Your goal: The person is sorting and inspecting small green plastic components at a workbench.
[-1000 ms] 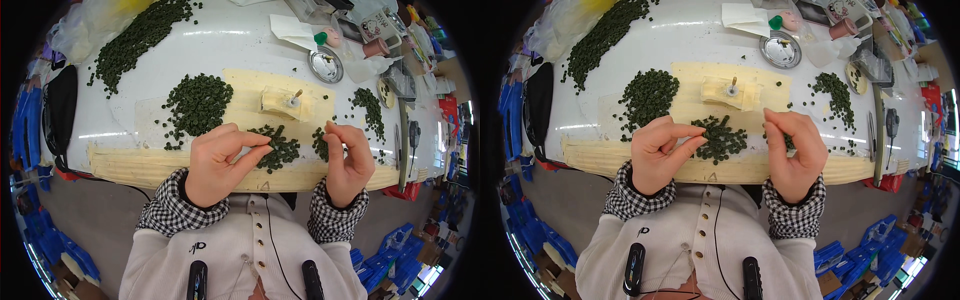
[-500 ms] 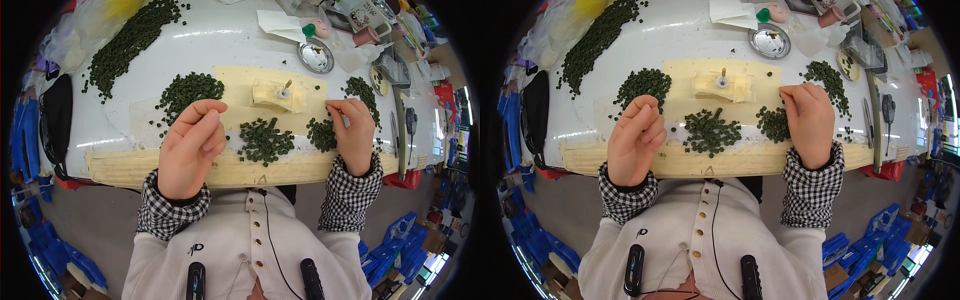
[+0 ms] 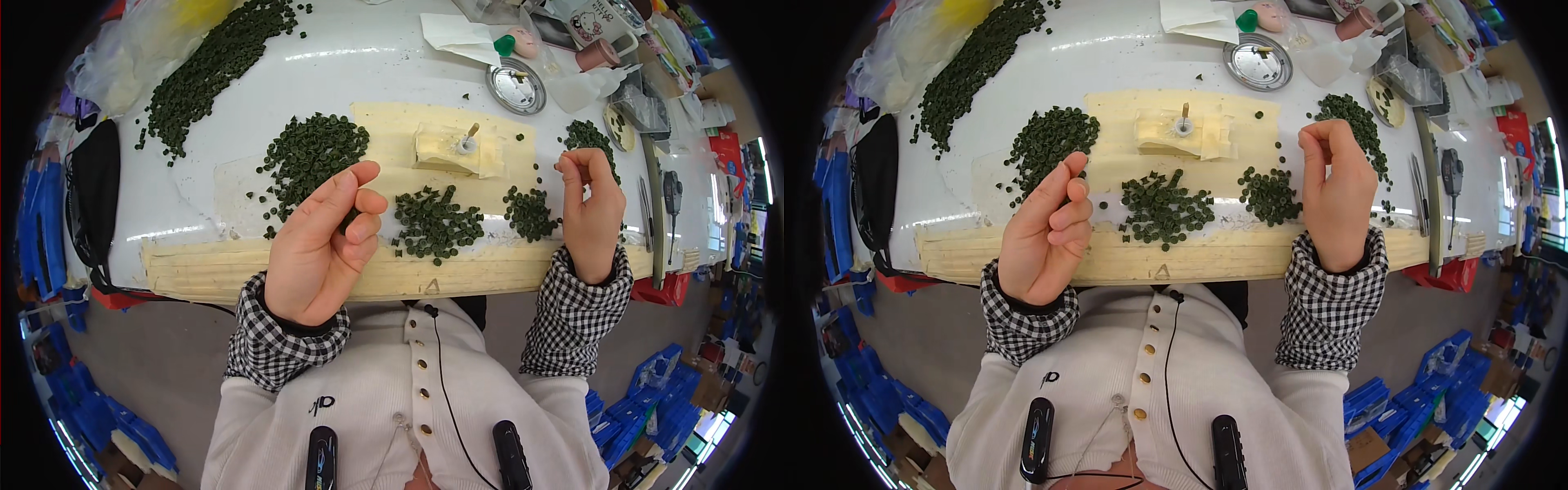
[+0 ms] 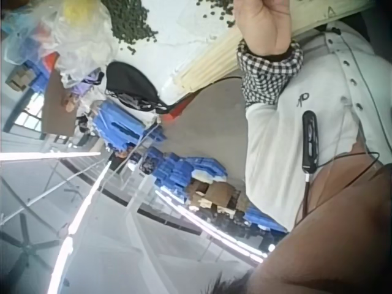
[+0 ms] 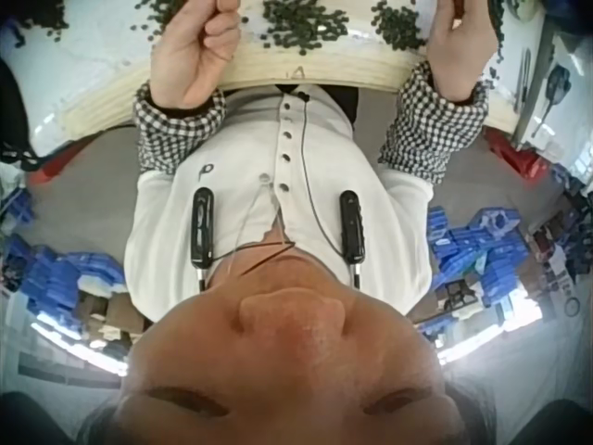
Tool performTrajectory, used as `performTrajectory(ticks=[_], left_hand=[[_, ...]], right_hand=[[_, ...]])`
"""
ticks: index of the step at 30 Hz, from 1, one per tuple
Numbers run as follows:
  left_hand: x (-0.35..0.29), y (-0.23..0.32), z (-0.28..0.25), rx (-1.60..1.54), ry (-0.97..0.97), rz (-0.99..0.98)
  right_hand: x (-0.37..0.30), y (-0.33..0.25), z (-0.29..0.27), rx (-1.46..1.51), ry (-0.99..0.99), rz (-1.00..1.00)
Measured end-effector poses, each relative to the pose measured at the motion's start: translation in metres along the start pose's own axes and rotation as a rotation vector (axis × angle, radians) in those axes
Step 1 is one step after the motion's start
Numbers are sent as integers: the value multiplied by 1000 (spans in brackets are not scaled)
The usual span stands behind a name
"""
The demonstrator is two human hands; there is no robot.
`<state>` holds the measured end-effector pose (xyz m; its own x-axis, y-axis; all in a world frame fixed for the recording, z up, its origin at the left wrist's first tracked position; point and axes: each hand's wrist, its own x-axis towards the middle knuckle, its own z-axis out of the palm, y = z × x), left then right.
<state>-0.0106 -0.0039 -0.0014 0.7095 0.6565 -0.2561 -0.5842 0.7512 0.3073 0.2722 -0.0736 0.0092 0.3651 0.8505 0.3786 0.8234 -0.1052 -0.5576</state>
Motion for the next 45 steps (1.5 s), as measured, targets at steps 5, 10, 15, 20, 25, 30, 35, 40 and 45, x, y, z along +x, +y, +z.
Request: performTrajectory(ticks=[5, 10, 15, 20, 25, 30, 35, 40, 45], left_hand=[[3, -4, 3, 75, -33, -17], [5, -12, 23, 212, 152, 2], [6, -13, 10, 242, 26, -9], [7, -17, 4, 261, 16, -18], [10, -20, 10, 298, 27, -19], [12, -22, 7, 322, 34, 10], [12, -21, 7, 298, 10, -6], [13, -20, 9, 337, 15, 2], [14, -23, 6, 405, -32, 58]], right_hand=[[-13, -12, -7, 111, -36, -49], [-29, -37, 0, 774, -174, 215], [-37, -39, 14, 1259, -387, 388], [-41, -43, 24, 1493, -472, 432], [-40, -46, 23, 1513, -505, 401], [-40, -56, 20, 1395, -473, 359], [-40, -68, 21, 1281, -405, 302], [-40, -71, 24, 1105, -347, 241], [-40, -76, 26, 1060, -300, 246]])
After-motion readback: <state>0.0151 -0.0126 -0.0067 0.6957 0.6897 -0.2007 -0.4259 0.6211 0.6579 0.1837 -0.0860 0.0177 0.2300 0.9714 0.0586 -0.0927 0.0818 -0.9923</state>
